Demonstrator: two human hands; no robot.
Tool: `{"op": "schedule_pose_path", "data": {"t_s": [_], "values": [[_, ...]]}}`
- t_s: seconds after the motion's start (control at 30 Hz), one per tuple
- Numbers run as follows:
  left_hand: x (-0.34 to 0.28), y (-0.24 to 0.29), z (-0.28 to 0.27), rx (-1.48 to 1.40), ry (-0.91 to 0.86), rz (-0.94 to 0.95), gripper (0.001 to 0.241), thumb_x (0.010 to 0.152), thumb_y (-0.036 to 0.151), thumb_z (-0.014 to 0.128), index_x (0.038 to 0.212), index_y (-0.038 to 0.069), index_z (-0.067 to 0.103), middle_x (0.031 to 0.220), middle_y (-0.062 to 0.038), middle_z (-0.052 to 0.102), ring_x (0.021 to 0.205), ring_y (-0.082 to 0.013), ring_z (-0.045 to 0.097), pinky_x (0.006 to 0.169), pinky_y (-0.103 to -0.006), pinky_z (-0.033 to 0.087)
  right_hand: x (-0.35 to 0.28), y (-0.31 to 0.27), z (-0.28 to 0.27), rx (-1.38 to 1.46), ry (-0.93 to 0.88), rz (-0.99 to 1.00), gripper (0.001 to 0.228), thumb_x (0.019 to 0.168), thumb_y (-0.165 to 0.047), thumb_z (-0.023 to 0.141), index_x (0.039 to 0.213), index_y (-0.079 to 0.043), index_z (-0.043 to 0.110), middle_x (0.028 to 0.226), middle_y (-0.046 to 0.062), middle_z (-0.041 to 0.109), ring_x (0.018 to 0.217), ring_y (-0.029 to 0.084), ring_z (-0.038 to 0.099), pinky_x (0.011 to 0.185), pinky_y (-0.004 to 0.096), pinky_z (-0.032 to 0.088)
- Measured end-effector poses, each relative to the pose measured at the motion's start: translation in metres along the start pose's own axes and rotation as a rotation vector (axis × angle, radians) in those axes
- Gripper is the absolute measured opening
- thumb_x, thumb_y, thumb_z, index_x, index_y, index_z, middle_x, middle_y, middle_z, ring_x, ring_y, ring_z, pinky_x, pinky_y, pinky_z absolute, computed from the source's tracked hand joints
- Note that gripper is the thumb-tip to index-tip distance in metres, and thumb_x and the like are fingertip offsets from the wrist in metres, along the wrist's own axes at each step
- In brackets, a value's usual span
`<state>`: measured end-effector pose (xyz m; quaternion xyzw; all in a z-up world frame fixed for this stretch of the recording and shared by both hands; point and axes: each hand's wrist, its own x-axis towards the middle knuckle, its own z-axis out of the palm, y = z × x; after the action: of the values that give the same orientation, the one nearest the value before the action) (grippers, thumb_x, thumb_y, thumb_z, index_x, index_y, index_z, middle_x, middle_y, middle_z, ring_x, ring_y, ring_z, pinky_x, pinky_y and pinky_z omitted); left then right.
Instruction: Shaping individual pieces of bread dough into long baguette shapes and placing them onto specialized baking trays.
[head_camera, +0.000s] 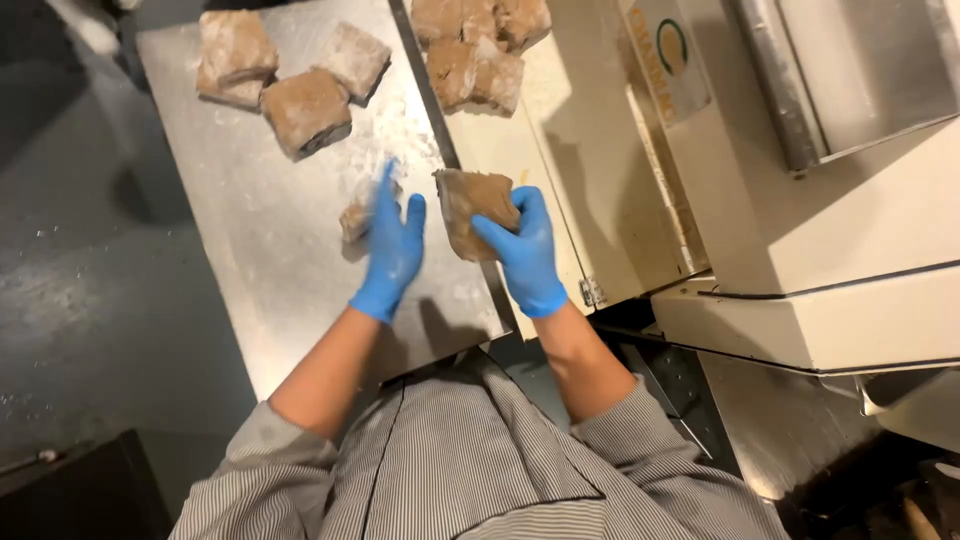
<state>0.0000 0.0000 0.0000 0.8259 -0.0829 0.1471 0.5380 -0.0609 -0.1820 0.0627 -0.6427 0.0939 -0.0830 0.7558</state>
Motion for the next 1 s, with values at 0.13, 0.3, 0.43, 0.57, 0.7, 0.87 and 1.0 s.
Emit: {"op": "schedule_pose_path", "data": {"t_s": [0.13,0.3,0.43,0.57,0.7,0.87,1.0], "values": [[-0.009,0.098,0.016,-0.695,-0.221,-0.301,0.044,0.112,0.037,0.042,0.143,0.006,0.051,0.134,-0.009,0.06,0.126,-0.0159,0.054,0.11,-0.0305,0.043,-0.031,-0.071,0.005,0.026,-0.003,-0.054,0.038,0.093,-0.01,0.067,0.124,-0.012,0.046,0.107,0.003,0.063,0.098,0.01,0.063,0.088,0.028,0.055],[-0.009,0.144,-0.007,-0.559,-0.235,-0.193,0.029,0.102,0.029,0.064,0.106,0.0,0.069,0.092,-0.009,0.067,0.086,-0.0156,0.062,0.079,-0.0293,0.053,-0.078,-0.089,-0.07,-0.38,0.304,-0.152,0.025,0.103,-0.021,0.06,0.093,0.001,0.065,0.083,0.004,0.055,0.077,0.012,0.049,0.065,0.03,0.043],[-0.011,0.169,-0.04,-0.523,-0.227,-0.05,0.026,0.105,0.027,0.065,0.098,0.002,0.071,0.088,-0.006,0.071,0.082,-0.0115,0.067,0.075,-0.0261,0.055,-0.108,-0.13,-0.099,-0.026,0.222,-0.384,0.022,0.098,-0.016,0.067,0.088,0.002,0.058,0.088,0.005,0.059,0.08,0.015,0.056,0.073,0.031,0.048],[-0.032,0.209,-0.014,-0.911,-0.744,0.246,0.055,0.109,0.055,0.048,0.092,0.006,0.065,0.089,-0.005,0.062,0.079,-0.0135,0.06,0.076,-0.0268,0.05,-0.116,-0.136,-0.082,0.171,-0.206,-0.704,0.047,0.101,-0.048,0.062,0.096,-0.001,0.058,0.086,0.008,0.061,0.072,0.017,0.059,0.067,0.031,0.051],[-0.048,0.274,0.019,-1.115,-0.409,0.215,0.059,0.111,0.061,0.042,0.128,0.005,0.052,0.126,-0.008,0.052,0.121,-0.0194,0.054,0.115,-0.0324,0.043,-0.104,-0.18,-0.026,-0.212,0.123,-0.787,0.064,0.105,-0.062,0.049,0.116,0.0,0.058,0.112,0.012,0.056,0.096,0.018,0.056,0.085,0.03,0.048],[-0.043,0.249,0.044,-0.933,-0.588,0.101,0.069,0.109,0.055,0.049,0.139,-0.006,0.048,0.132,-0.021,0.054,0.126,-0.0266,0.057,0.112,-0.0361,0.043,-0.119,-0.143,-0.098,-0.311,0.0,-0.495,0.049,0.098,-0.048,0.06,0.112,-0.001,0.062,0.101,0.01,0.063,0.09,0.016,0.062,0.082,0.028,0.052],[-0.017,0.253,0.017,-0.705,-1.209,-0.039,0.065,0.098,0.047,0.054,0.143,0.001,0.054,0.122,-0.011,0.071,0.116,-0.0169,0.07,0.101,-0.0306,0.053,-0.108,-0.171,-0.116,-0.761,-0.071,-0.284,0.037,0.079,-0.035,0.083,0.095,-0.004,0.069,0.083,0.008,0.072,0.072,0.015,0.071,0.068,0.028,0.057]]}}
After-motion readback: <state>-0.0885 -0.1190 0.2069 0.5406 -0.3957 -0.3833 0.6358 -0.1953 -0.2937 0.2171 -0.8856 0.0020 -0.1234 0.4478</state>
